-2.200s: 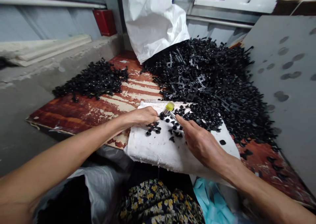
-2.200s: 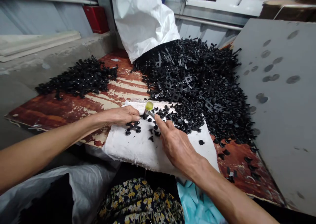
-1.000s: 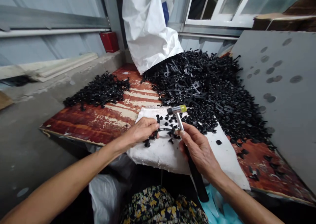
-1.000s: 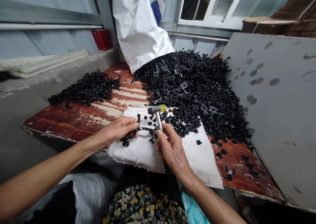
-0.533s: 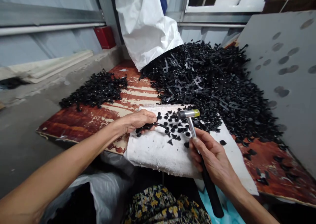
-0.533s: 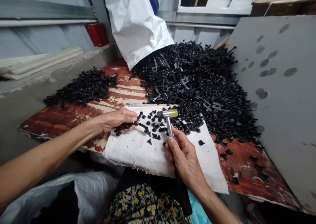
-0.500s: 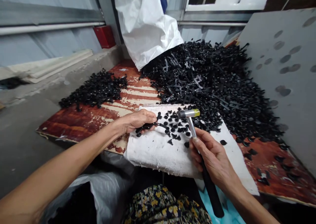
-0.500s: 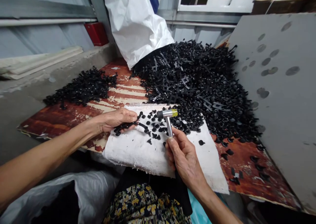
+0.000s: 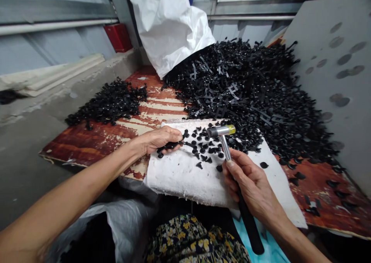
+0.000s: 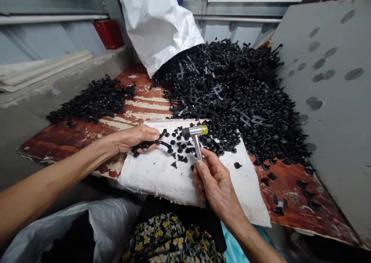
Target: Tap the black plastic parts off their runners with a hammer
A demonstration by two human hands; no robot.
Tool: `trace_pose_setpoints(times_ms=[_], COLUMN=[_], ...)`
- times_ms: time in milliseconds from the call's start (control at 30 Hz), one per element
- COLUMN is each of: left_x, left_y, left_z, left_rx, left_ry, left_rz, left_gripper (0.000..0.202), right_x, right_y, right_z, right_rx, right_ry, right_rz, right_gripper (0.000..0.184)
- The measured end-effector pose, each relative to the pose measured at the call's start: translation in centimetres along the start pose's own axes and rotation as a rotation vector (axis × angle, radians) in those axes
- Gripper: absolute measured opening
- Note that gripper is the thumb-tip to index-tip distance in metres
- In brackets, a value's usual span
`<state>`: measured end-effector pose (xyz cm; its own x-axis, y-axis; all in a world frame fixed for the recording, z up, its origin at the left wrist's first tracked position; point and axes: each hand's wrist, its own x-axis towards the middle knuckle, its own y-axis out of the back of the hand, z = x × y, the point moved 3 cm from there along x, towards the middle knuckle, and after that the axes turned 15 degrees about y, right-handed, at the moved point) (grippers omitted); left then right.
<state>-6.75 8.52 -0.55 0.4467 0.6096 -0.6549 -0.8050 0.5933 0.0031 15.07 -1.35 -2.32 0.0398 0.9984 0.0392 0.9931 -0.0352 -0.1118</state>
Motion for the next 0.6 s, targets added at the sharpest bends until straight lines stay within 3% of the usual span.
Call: trace_pose_setpoints(times_ms=[367,600], left_x=[0.34,0.15], left_y=[0.0,-0.4], left_z=[0.02,0.36], left_rx=[-0.008,0.031], left_ry=[0.042,0.096], left_rz=[0.049,0.153], left_gripper=[0.029,0.018], right_x=[0.04,-0.19], right_y=[-0.02,0.12], right_z=[0.18,0.13], right_rx=[0.013,0.022], right_ry=[-0.001,0.014], right_rz=[-0.02,-0.035], right_gripper=[0.045,0.044])
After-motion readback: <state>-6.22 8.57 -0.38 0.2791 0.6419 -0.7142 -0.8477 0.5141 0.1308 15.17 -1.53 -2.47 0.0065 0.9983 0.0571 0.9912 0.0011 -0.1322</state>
